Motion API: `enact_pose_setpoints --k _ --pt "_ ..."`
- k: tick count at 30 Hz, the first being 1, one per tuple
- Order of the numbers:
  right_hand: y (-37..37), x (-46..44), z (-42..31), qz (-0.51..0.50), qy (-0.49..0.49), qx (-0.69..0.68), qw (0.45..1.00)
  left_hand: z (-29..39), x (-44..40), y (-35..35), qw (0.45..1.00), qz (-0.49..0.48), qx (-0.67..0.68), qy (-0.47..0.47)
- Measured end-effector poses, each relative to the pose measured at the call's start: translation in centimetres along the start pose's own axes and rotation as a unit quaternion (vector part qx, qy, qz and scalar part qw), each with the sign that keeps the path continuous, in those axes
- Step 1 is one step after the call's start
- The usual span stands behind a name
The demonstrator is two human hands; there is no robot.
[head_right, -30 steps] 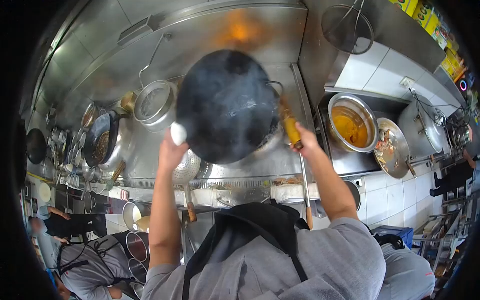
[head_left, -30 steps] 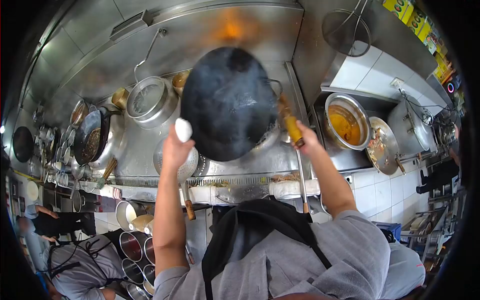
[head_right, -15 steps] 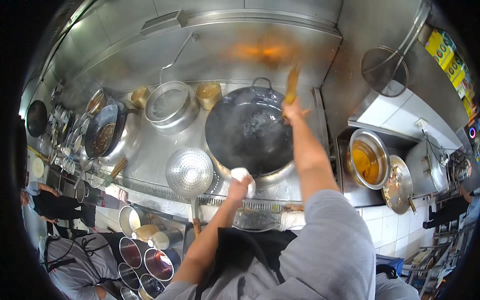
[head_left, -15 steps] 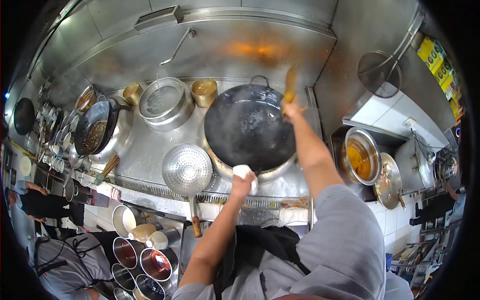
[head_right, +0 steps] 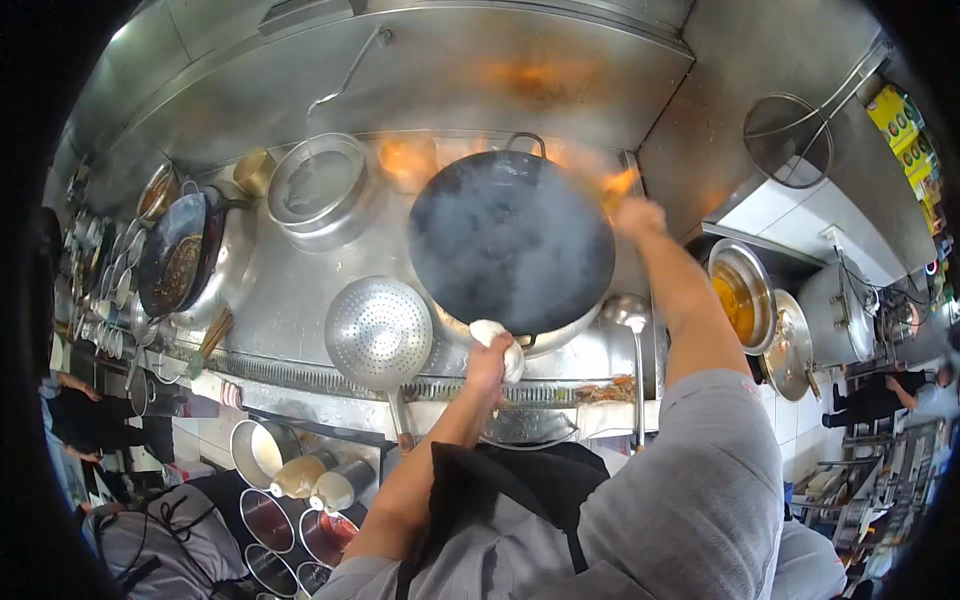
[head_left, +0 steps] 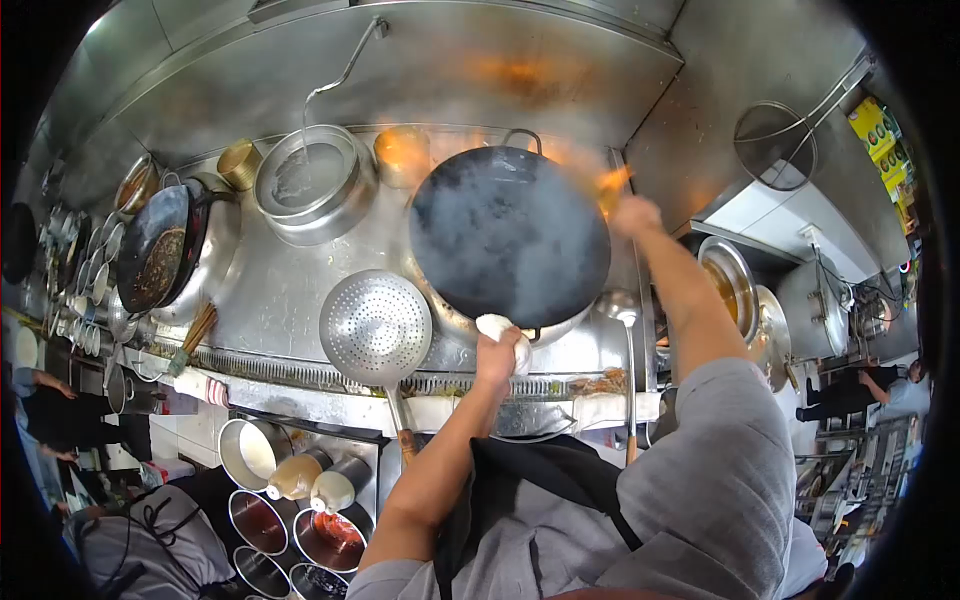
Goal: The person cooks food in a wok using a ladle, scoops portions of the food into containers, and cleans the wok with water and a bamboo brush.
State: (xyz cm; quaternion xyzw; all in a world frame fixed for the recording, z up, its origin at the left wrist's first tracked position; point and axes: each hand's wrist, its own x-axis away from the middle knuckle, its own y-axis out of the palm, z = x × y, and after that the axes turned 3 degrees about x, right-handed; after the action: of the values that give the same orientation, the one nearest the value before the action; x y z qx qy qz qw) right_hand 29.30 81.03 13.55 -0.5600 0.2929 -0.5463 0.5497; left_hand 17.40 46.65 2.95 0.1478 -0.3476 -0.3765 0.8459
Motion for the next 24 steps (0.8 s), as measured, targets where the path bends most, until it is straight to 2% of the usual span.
enact_pose_setpoints --k 1,2,3,5,7,8,10,11,12,13,15,16,17,18,19,20,21,22,24 --pt "-2.1 -1.6 1.7 0.126 0.089 -0.139 0.978 0.3 -0.4 -0.4 1.000 0.002 0.002 0.001" --pt "-3.6 -3.2 2.9 0.189 0.157 -0.297 0.923 0.5 -0.5 -1.1 1.000 -0.016 -0.023 -0.013" --pt "-5.4 -1.7 2.6 0.246 0.156 -0.367 0.883 0.6 -0.5 -1.9 0.998 -0.035 -0.051 -0.030" --pt "-4.8 -1.0 -1.1 0.301 0.165 -0.362 0.867 2.2 -0.1 -1.9 0.996 -0.062 -0.056 -0.025" --pt "0.2 -2.0 -6.4 0.310 0.112 -0.289 0.899 2.9 -0.1 -1.8 0.995 -0.044 -0.073 -0.044" --pt "5.1 -4.5 -9.4 0.273 0.076 -0.132 0.950 2.7 -0.4 -2.2 0.995 -0.058 -0.066 -0.048" --pt "13.8 -3.2 -17.6 0.218 -0.085 -0.293 0.927 2.4 -0.2 -2.2 0.996 -0.053 -0.066 -0.033" --pt "11.7 2.7 -20.9 0.077 -0.079 -0.314 0.943 2.5 -0.3 -2.2 0.997 -0.045 -0.065 -0.021" --pt "11.8 6.5 -23.3 0.021 -0.127 -0.389 0.912 2.2 -0.5 -2.2 0.998 -0.043 -0.055 -0.007" --pt "14.7 7.3 -23.8 0.091 -0.227 -0.375 0.894 1.8 -0.3 -2.4 0.997 -0.044 -0.056 -0.014" --pt "7.8 11.7 -17.0 -0.071 -0.282 -0.235 0.927 1.6 -0.3 -1.9 0.997 -0.021 -0.076 0.005" --pt "8.9 8.9 -12.7 -0.011 -0.283 -0.126 0.951 1.1 -0.4 -1.7 0.997 0.003 -0.068 0.021" --pt "8.3 4.8 -8.4 0.027 -0.192 0.012 0.981 1.1 -0.7 -1.9 0.997 0.000 -0.069 0.025" --pt "7.0 0.6 -3.5 0.077 -0.117 -0.048 0.989 1.1 -0.9 -2.1 0.997 -0.020 -0.073 0.020" --pt "3.4 -1.2 0.0 0.123 -0.018 -0.025 0.992 0.9 -0.8 -2.4 0.996 -0.037 -0.077 0.013" --pt "-0.3 -1.8 1.6 0.111 0.112 -0.121 0.980 1.1 -0.5 -2.3 0.996 -0.035 -0.078 0.011" --pt "-2.5 -1.9 2.9 0.191 0.177 -0.203 0.944 1.7 -0.1 -1.8 0.997 -0.030 -0.065 0.007" --pt "-2.8 -1.2 2.8 0.187 0.179 -0.206 0.944 1.9 0.2 -1.7 0.998 -0.027 -0.055 0.002" --pt "-3.6 -0.8 1.0 0.329 0.186 -0.324 0.867 1.8 -0.4 -2.1 0.997 -0.043 -0.071 0.003"
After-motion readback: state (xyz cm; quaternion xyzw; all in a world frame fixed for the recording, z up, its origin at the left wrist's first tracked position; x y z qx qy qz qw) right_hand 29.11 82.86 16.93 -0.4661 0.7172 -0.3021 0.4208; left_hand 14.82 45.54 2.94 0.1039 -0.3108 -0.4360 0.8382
